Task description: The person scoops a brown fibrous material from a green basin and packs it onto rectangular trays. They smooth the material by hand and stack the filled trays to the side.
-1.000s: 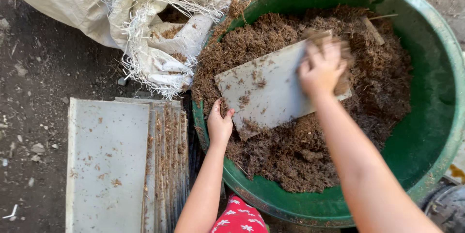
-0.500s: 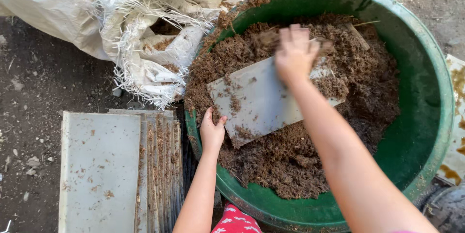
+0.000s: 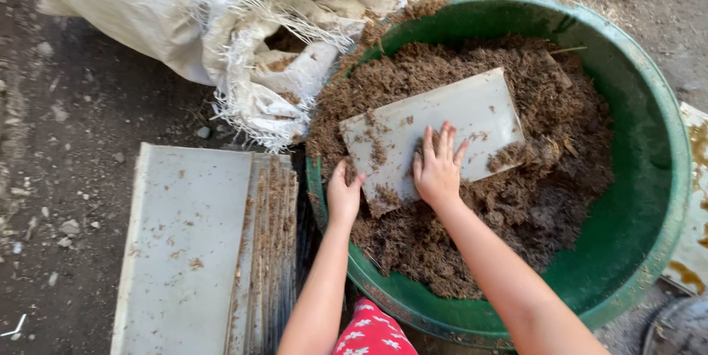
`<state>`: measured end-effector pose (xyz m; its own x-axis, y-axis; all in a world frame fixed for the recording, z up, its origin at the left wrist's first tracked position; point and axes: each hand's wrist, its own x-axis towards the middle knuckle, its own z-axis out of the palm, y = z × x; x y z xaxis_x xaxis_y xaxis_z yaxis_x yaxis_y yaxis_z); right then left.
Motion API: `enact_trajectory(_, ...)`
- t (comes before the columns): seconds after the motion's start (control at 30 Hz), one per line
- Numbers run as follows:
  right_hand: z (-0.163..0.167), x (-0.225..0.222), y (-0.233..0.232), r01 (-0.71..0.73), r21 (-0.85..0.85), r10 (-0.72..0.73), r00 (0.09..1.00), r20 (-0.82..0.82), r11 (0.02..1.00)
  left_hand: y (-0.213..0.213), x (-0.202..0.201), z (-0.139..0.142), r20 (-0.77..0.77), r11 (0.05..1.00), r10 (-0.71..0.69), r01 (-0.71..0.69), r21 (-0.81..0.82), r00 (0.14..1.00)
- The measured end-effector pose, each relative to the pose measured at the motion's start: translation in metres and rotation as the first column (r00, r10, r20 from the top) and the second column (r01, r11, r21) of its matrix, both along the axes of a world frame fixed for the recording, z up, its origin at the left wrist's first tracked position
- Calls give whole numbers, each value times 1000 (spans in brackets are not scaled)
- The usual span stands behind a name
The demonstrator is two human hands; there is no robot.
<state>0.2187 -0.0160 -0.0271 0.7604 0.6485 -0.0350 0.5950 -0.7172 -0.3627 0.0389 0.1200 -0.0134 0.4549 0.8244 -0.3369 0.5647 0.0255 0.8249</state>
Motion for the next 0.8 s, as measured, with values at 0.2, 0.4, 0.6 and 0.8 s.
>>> enact_trajectory(0.2,53,16,99,-126,91,133,988,-81,988,-44,-46,-8,179,583,579,-250,-773,796)
enact_trajectory(0.4,40,-97,47,-532,124,515,845,143,838,-32,-42,3,218,598,558,-206,-774,801)
enact_trajectory(0.6,-24,-8,-121,139,-68,-128,981,146,988,-27,-32,69,156,994,-10,27,-110,988)
enact_trajectory(0.8,-16,27,-207,465,-249,-516,828,-217,850,30,93,92,-305,650,-431,527,548,849)
